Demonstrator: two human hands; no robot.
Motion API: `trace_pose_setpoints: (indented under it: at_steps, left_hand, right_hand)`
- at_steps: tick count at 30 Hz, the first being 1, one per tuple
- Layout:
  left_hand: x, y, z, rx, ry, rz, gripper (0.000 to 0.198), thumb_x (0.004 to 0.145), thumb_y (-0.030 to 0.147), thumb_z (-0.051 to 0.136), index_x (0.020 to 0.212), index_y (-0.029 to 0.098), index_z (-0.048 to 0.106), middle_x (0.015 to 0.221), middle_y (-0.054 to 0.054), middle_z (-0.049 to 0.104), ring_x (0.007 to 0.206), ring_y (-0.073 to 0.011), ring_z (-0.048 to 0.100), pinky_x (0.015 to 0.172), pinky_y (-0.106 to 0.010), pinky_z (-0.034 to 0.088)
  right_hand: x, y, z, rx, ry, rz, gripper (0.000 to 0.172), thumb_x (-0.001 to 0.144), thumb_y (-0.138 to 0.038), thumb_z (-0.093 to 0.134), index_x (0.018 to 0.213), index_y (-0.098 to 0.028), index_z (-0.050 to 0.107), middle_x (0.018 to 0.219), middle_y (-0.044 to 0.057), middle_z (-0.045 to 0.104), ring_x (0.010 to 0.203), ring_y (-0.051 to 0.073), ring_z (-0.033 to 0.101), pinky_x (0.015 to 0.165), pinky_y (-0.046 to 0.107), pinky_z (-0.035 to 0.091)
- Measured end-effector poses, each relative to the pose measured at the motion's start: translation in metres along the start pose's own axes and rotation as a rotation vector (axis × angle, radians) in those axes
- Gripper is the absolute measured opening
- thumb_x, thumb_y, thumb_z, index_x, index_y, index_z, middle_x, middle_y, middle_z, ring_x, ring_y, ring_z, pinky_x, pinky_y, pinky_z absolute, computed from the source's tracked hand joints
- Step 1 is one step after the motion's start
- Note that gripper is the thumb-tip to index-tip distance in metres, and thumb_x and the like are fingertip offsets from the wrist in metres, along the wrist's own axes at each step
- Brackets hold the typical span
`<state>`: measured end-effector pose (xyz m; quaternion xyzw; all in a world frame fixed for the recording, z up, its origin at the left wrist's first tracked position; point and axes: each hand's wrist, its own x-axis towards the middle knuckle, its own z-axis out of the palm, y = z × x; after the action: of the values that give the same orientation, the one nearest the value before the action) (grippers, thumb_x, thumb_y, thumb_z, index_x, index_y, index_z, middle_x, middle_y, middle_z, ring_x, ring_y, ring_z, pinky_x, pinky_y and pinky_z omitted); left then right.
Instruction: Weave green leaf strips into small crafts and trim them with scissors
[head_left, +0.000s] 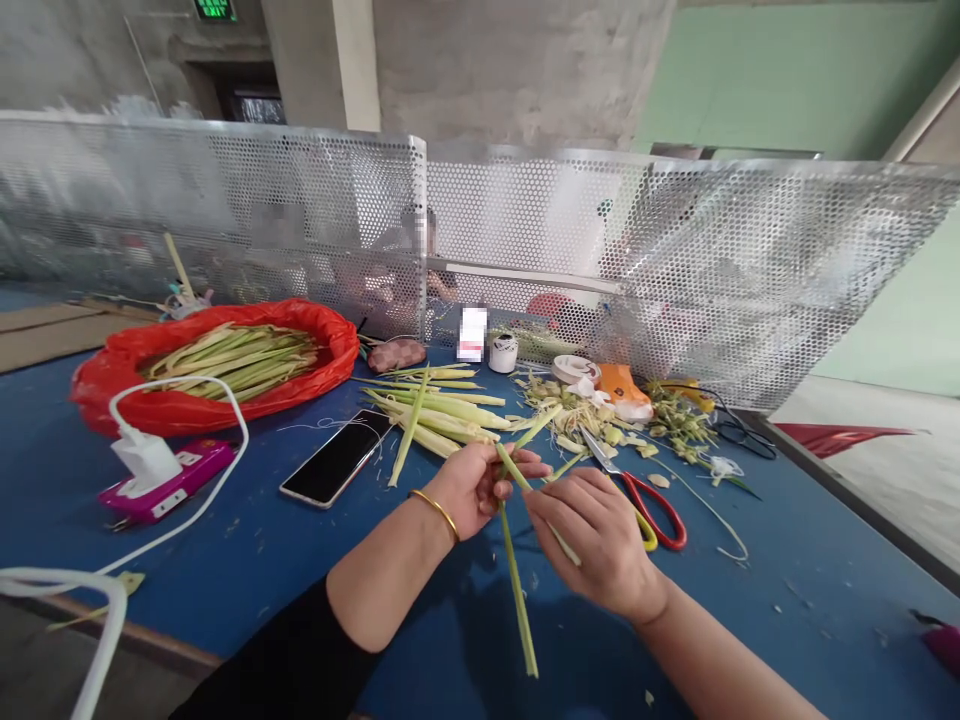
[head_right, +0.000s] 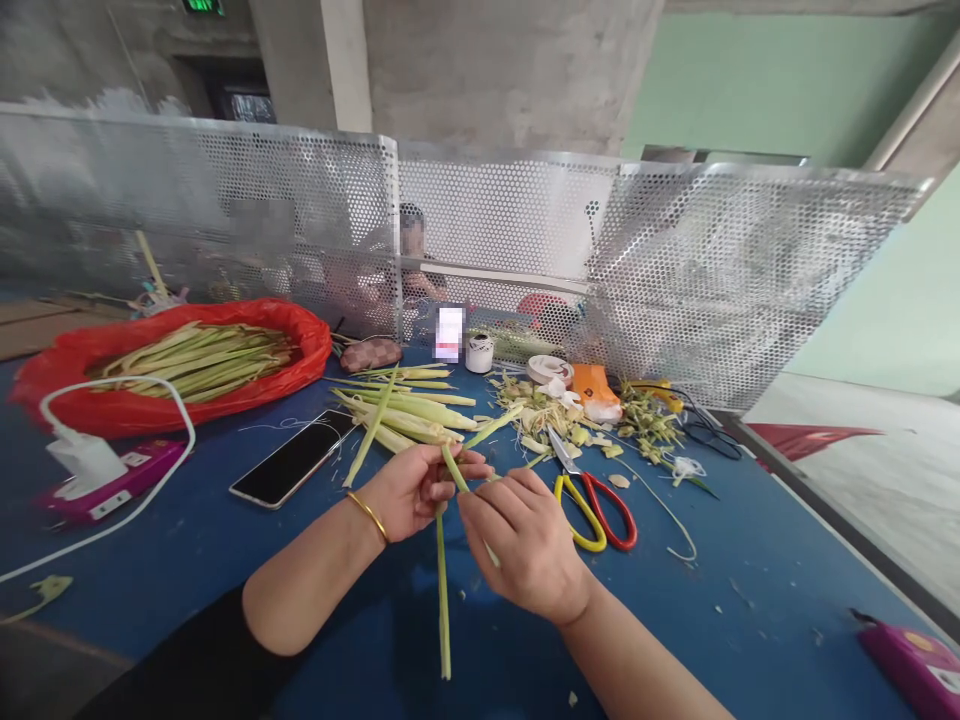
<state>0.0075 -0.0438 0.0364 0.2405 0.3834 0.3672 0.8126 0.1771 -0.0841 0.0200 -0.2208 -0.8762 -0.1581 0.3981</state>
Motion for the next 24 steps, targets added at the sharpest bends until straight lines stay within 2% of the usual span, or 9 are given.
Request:
trace_pose_setpoints:
  at_steps: [3, 7, 12, 14, 17, 20, 24]
  left_hand:
    - [-0.003, 0.007, -0.001, -0.129, -0.063, -0.027, 0.018, 0.086, 0.014, 0.048, 0.084, 0.006, 0.065, 0.079, -0.008, 0.074, 0.034, -0.0018, 0.049, 0.026, -0.010, 0.025]
    - [-0.004, 0.009, 0.000, -0.177, -0.030, -0.028, 0.019, 0.087, 0.012, 0.046, 0.088, 0.006, 0.065, 0.079, -0.009, 0.074, 0.046, -0.0083, 0.064, 0.027, -0.011, 0.030]
    - [-0.001, 0.003, 0.003, -0.167, 0.007, 0.025, 0.020, 0.088, 0.015, 0.046, 0.090, 0.007, 0.065, 0.083, -0.010, 0.074, 0.054, -0.0099, 0.067, 0.029, -0.011, 0.031]
    - [0.001, -0.001, 0.004, -0.145, 0.026, 0.036, 0.020, 0.088, 0.017, 0.047, 0.089, 0.008, 0.065, 0.084, -0.010, 0.073, 0.054, -0.0093, 0.067, 0.030, -0.011, 0.030]
    - [0.004, -0.008, 0.006, -0.075, 0.034, 0.052, 0.024, 0.090, 0.023, 0.046, 0.086, 0.009, 0.065, 0.082, -0.010, 0.073, 0.055, -0.0093, 0.066, 0.030, -0.011, 0.028]
    - [0.004, -0.013, 0.007, 0.049, 0.018, 0.122, 0.025, 0.088, 0.024, 0.046, 0.082, 0.009, 0.065, 0.074, -0.009, 0.072, 0.049, -0.0079, 0.063, 0.030, -0.012, 0.027]
    - [0.002, -0.016, 0.009, 0.308, -0.048, 0.219, 0.022, 0.081, 0.025, 0.050, 0.084, 0.011, 0.066, 0.071, -0.008, 0.071, 0.046, -0.0135, 0.064, 0.033, -0.017, 0.036]
  right_hand:
    - [-0.002, 0.005, 0.006, 0.049, -0.095, 0.019, 0.024, 0.086, -0.008, 0.051, 0.109, -0.013, 0.058, 0.086, 0.008, 0.069, 0.075, 0.019, 0.062, 0.068, 0.035, 0.045]
    - [-0.003, 0.009, 0.009, 0.034, -0.197, 0.018, 0.028, 0.088, -0.013, 0.047, 0.115, -0.014, 0.055, 0.088, 0.009, 0.068, 0.080, 0.021, 0.062, 0.074, 0.037, 0.046]
    - [-0.003, 0.004, 0.006, -0.132, -0.124, 0.012, 0.024, 0.088, -0.024, 0.053, 0.109, -0.012, 0.056, 0.081, 0.008, 0.065, 0.075, 0.022, 0.059, 0.076, 0.040, 0.045]
    - [-0.003, 0.000, 0.006, -0.151, -0.133, -0.060, 0.024, 0.089, -0.018, 0.053, 0.113, -0.015, 0.056, 0.080, 0.006, 0.065, 0.074, 0.019, 0.060, 0.078, 0.038, 0.045]
    - [-0.002, -0.003, 0.006, -0.056, -0.131, -0.117, 0.022, 0.089, -0.009, 0.050, 0.106, -0.017, 0.061, 0.079, 0.004, 0.067, 0.077, 0.017, 0.063, 0.081, 0.035, 0.044]
    - [0.000, -0.003, 0.004, 0.125, 0.049, 0.069, 0.017, 0.088, -0.010, 0.054, 0.099, -0.019, 0.064, 0.082, 0.005, 0.069, 0.077, 0.017, 0.063, 0.076, 0.034, 0.046]
    - [0.002, 0.005, 0.003, 0.409, 0.286, 0.576, 0.011, 0.088, -0.019, 0.056, 0.085, -0.021, 0.067, 0.079, 0.004, 0.067, 0.075, 0.018, 0.061, 0.069, 0.033, 0.048]
